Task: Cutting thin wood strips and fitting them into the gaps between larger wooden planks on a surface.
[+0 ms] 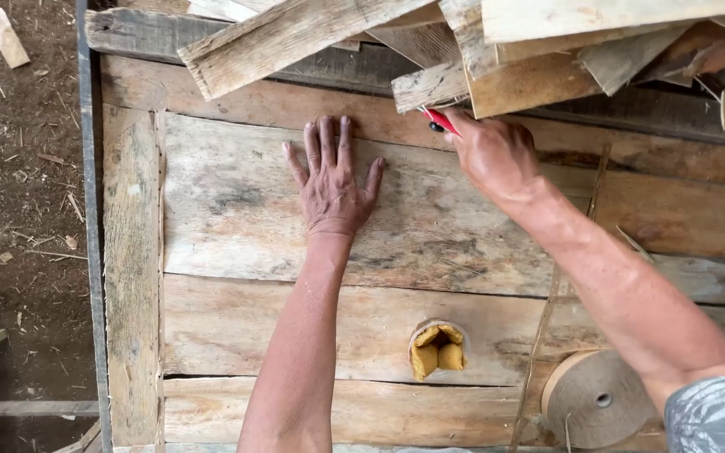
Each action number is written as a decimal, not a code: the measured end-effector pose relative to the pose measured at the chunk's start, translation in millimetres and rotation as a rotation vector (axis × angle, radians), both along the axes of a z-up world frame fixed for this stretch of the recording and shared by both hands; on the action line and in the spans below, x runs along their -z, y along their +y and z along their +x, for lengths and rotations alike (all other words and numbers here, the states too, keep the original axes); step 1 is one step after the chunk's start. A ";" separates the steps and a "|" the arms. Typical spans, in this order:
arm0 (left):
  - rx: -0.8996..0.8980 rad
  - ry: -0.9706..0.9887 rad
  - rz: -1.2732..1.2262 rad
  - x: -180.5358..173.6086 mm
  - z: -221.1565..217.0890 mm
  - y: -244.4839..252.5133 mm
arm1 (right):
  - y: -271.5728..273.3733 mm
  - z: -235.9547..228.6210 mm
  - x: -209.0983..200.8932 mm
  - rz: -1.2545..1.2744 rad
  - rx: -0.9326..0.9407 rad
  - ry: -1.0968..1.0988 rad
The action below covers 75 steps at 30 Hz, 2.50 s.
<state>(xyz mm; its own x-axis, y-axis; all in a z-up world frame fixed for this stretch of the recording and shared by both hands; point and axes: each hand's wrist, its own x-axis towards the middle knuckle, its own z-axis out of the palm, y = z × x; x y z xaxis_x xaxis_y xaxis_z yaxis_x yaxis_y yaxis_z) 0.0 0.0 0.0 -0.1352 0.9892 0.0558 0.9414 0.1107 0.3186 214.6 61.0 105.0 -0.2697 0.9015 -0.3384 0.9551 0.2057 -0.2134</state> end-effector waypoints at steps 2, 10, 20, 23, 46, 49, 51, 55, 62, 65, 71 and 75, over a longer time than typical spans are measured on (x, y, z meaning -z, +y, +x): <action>-0.002 0.007 -0.010 -0.5 -0.3 0.6 | 1.3 4.7 14.0 0.012 0.022 0.038; 0.019 0.028 -0.011 -2.0 0.1 0.3 | 3.1 8.6 12.6 0.024 0.054 0.090; 0.002 0.017 0.025 3.2 -0.6 0.4 | 14.7 7.9 19.2 0.056 -0.148 -0.287; 0.001 -0.003 0.044 4.1 0.8 -1.4 | 2.6 11.1 32.9 0.116 -0.188 -0.324; 0.024 0.004 0.013 -0.8 -0.4 -2.1 | -19.6 34.7 99.9 0.476 -0.128 0.080; 0.015 -0.005 0.030 0.5 -1.6 -1.5 | -15.9 33.8 75.2 0.467 -0.127 0.044; 0.019 0.002 0.024 -0.7 -1.2 0.1 | -9.4 40.5 69.6 0.279 -0.080 -0.017; 0.019 0.005 0.023 -3.7 -1.5 -2.7 | -1.0 32.6 56.3 0.185 -0.037 -0.077; 0.019 -0.007 0.031 3.2 -2.8 -1.5 | 14.0 13.6 22.3 0.017 -0.004 -0.175; 0.015 -0.009 0.043 4.6 -2.2 -4.4 | 14.1 7.2 11.6 -0.053 0.006 -0.158; 0.009 -0.005 0.055 5.2 -1.9 -4.1 | 9.0 1.1 14.3 -0.044 0.003 -0.036; 0.011 -0.007 0.089 2.1 -2.7 -1.8 | 9.5 26.7 64.3 0.047 -0.048 0.082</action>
